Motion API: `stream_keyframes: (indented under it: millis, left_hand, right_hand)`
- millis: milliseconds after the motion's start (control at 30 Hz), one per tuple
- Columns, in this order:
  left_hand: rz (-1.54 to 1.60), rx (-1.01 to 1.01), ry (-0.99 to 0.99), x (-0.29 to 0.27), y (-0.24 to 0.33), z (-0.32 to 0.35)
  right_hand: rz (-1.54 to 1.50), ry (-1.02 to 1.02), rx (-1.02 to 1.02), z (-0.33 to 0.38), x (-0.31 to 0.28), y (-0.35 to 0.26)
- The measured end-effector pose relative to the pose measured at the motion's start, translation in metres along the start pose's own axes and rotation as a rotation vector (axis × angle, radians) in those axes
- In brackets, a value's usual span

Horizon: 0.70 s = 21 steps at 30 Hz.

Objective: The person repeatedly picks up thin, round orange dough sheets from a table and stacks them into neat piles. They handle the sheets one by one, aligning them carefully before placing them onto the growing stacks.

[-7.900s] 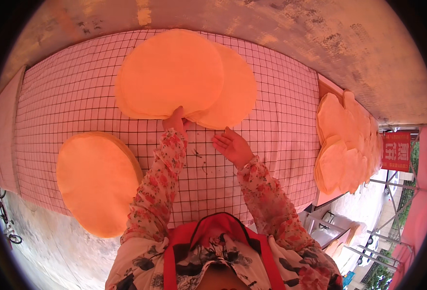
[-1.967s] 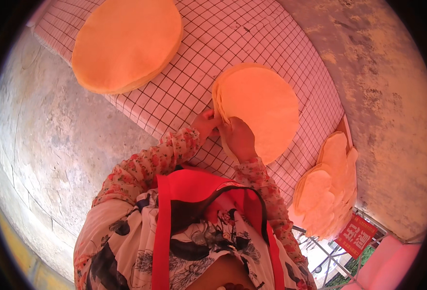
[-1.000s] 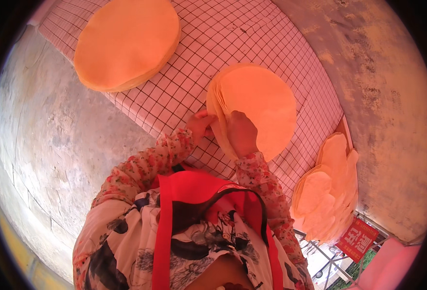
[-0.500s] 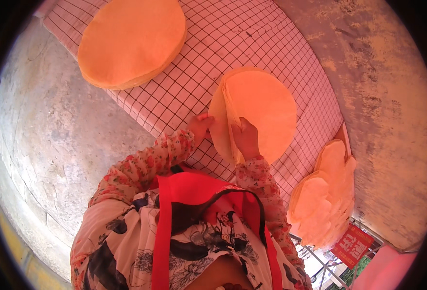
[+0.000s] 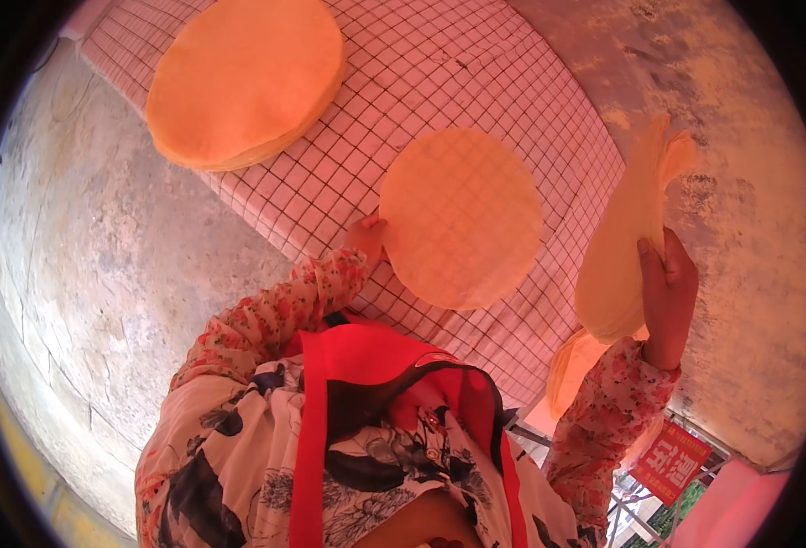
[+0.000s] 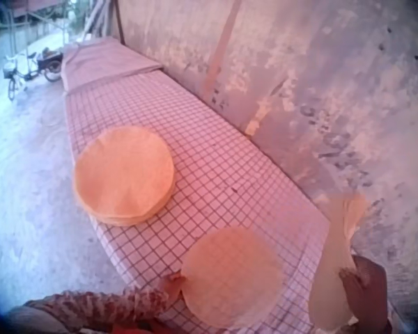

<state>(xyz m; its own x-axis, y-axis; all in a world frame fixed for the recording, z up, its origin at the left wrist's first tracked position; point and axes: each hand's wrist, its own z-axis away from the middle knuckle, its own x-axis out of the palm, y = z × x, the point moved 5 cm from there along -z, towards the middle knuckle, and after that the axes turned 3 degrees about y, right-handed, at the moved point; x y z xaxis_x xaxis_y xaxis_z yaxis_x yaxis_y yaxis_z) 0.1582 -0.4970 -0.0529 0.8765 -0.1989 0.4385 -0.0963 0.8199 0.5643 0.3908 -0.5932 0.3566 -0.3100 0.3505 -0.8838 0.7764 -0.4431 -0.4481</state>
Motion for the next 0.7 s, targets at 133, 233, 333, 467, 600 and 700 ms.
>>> stream_keyframes:
  millis: [133, 233, 333, 467, 600, 700]
  left_hand:
    - [0.020, -0.003, 0.011, 0.007, 0.010, 0.014]
    - [-0.019, -0.039, -0.009, 0.016, 0.012, 0.021]
    - [-0.052, -0.070, 0.041, 0.007, 0.019, 0.023]
    - [-0.013, -0.059, -0.021, 0.000, 0.015, 0.022]
    - [0.023, -0.024, -0.015, -0.004, 0.005, 0.011]
    - [0.058, -0.024, -0.014, -0.002, 0.007, 0.015]
  right_hand:
    - [0.299, -0.051, -0.335, 0.029, 0.151, -0.036]
    - [0.287, -0.309, -0.248, 0.079, 0.283, -0.010]
    - [0.302, -0.379, -0.216, 0.098, 0.319, -0.013]
    - [0.303, -0.352, -0.282, 0.099, 0.321, -0.012]
    - [0.337, -0.365, -0.248, 0.108, 0.320, -0.002]
    - [0.291, -0.294, -0.217, 0.108, 0.316, 0.001]
